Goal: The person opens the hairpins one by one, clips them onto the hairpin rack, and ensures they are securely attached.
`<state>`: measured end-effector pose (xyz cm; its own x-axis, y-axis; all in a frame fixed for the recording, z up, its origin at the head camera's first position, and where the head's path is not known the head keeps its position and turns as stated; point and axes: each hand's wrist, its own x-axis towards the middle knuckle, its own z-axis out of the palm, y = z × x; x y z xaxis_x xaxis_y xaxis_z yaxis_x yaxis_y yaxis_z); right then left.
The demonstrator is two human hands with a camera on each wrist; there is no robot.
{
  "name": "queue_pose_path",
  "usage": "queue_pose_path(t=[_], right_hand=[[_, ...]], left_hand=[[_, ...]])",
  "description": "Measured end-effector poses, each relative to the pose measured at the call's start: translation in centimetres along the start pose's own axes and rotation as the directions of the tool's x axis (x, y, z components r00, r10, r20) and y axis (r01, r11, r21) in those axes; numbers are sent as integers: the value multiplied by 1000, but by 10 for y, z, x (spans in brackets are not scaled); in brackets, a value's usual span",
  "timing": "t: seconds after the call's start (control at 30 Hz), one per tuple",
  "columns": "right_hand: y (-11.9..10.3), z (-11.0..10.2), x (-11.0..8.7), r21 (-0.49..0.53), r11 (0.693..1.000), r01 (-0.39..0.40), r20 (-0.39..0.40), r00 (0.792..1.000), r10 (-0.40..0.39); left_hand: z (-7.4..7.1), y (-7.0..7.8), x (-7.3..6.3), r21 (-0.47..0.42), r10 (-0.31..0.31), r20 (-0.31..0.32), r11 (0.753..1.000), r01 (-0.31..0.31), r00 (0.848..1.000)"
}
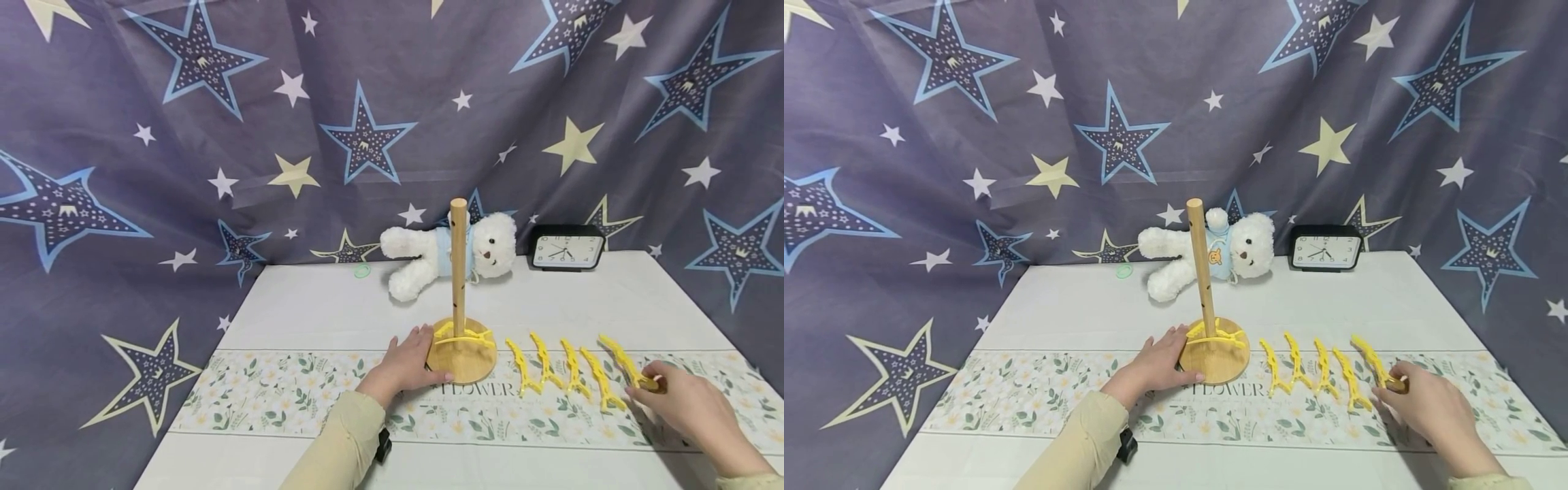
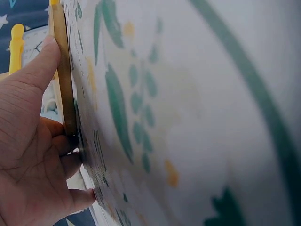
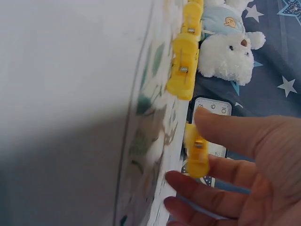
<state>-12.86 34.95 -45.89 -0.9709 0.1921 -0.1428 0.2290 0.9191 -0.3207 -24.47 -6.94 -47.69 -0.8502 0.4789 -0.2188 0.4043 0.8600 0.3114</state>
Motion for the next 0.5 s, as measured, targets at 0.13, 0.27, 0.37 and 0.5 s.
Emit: queue_pose_path(t=[0.13,0.27,0.37,0.5], right_hand=[[-8,-5,0,50,998,49,-66,997,-46],[-22,-7,-1,97,990,102,-135,987,-88],[-34,-6,-1,113,982,151,-202,971,-126],[-50,-5,0,129,966,226,-276,943,-184]], left_hand=[[-1,1,0,-9,0,3,1000,0,1000],[-2,1,0,-9,0,3,1000,1,1000],[-2,1,-1,-7,-3,3,1000,3,1000],[-2,2,-1,-9,-4,-3,1000,4,1000]])
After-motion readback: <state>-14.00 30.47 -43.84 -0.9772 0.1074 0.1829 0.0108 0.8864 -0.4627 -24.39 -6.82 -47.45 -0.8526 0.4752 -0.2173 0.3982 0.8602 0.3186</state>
